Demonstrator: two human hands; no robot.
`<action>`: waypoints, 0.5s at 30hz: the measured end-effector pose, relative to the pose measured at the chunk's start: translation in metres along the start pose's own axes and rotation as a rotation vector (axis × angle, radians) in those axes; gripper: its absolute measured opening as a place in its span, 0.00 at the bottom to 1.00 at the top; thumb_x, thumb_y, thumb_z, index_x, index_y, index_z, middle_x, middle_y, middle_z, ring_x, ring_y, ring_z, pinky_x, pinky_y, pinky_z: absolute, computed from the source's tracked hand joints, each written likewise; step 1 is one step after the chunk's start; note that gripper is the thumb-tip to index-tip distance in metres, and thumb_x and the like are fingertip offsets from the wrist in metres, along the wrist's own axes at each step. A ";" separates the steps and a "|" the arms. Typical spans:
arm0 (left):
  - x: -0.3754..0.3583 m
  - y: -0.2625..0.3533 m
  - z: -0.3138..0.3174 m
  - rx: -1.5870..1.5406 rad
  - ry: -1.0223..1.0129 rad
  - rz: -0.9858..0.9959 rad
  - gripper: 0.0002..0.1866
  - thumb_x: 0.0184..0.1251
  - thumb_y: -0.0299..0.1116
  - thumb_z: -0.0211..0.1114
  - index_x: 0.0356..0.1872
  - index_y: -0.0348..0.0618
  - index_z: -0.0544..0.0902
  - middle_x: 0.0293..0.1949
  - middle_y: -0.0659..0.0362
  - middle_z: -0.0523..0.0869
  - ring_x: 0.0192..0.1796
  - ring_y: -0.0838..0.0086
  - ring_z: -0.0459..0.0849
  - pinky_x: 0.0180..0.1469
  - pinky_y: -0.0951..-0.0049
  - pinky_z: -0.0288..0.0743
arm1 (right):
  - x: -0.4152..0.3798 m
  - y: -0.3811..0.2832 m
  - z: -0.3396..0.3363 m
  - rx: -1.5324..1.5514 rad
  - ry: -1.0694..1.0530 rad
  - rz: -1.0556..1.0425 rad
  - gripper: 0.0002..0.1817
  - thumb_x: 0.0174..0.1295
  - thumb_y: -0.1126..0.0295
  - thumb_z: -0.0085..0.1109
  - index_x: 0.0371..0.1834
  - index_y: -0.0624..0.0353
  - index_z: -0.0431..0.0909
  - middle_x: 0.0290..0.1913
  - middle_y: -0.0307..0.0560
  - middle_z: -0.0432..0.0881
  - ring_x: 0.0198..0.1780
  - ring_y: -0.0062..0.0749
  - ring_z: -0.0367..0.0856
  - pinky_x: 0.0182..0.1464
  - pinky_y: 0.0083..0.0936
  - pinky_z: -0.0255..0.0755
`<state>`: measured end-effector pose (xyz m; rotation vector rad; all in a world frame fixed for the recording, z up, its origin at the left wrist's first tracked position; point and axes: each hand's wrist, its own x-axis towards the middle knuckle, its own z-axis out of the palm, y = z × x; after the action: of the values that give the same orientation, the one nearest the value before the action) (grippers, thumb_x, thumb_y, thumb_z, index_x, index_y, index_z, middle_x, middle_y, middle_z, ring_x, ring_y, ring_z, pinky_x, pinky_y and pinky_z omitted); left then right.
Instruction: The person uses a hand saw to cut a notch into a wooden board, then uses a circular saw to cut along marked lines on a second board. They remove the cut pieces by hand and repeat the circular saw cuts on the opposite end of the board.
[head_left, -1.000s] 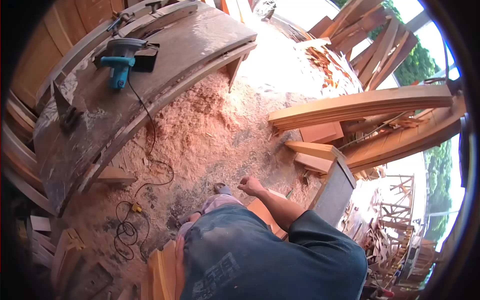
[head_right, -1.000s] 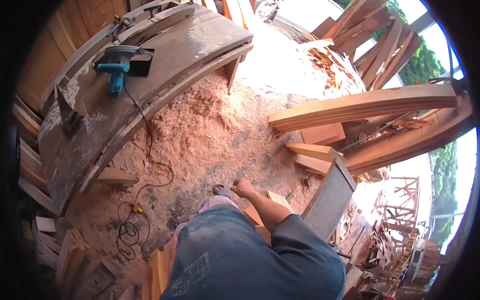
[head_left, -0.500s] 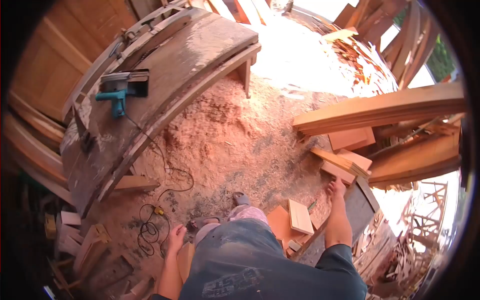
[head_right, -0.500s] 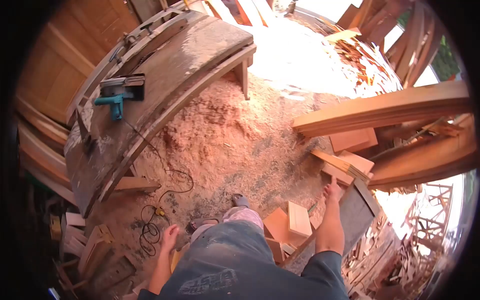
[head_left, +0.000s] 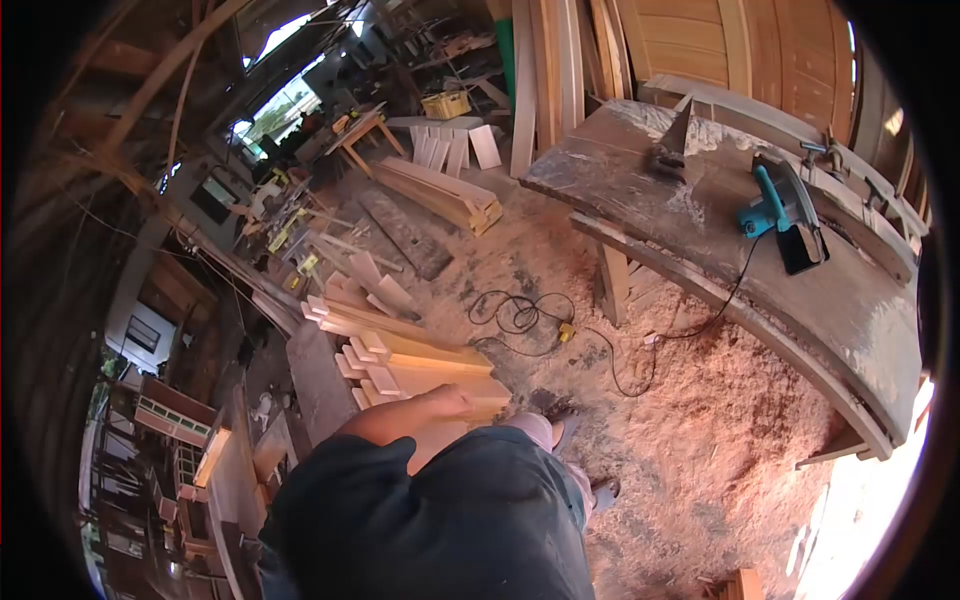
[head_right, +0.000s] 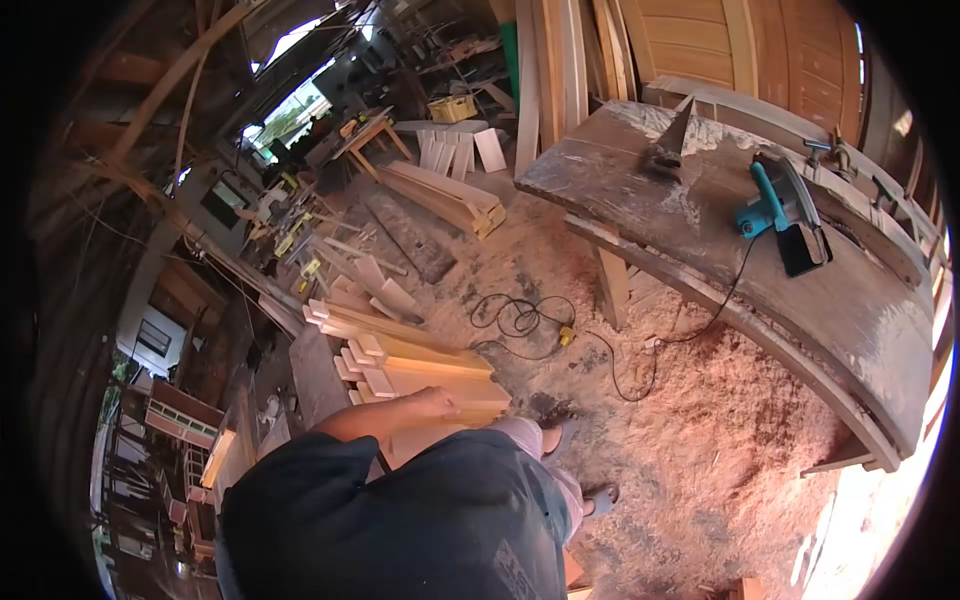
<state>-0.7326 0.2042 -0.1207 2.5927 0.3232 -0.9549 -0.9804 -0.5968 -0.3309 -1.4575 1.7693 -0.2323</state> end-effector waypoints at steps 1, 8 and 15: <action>-0.013 -0.003 -0.006 -0.005 -0.043 -0.048 0.21 0.67 0.50 0.67 0.40 0.40 0.89 0.32 0.54 0.91 0.38 0.66 0.90 0.47 0.64 0.81 | -0.002 -0.007 0.010 -0.039 -0.023 -0.034 0.49 0.52 0.29 0.56 0.62 0.65 0.70 0.44 0.53 0.82 0.46 0.41 0.80 0.45 0.34 0.78; -0.002 -0.039 0.041 0.169 -0.315 -0.136 0.19 0.70 0.50 0.61 0.42 0.46 0.90 0.35 0.56 0.92 0.37 0.70 0.91 0.46 0.66 0.82 | -0.037 -0.047 0.051 -0.246 -0.172 -0.269 0.41 0.52 0.37 0.61 0.55 0.66 0.74 0.39 0.51 0.81 0.40 0.37 0.79 0.41 0.32 0.77; 0.076 -0.031 0.058 -0.094 -0.091 0.129 0.23 0.65 0.56 0.64 0.46 0.48 0.90 0.41 0.53 0.92 0.47 0.61 0.90 0.53 0.61 0.81 | -0.106 -0.081 0.078 -0.435 -0.319 -0.519 0.34 0.52 0.45 0.66 0.49 0.67 0.77 0.34 0.49 0.80 0.34 0.34 0.78 0.36 0.30 0.77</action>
<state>-0.7195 0.2158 -0.2195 2.4439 0.1709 -0.9837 -0.8680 -0.5020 -0.2846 -2.1238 1.2033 0.1306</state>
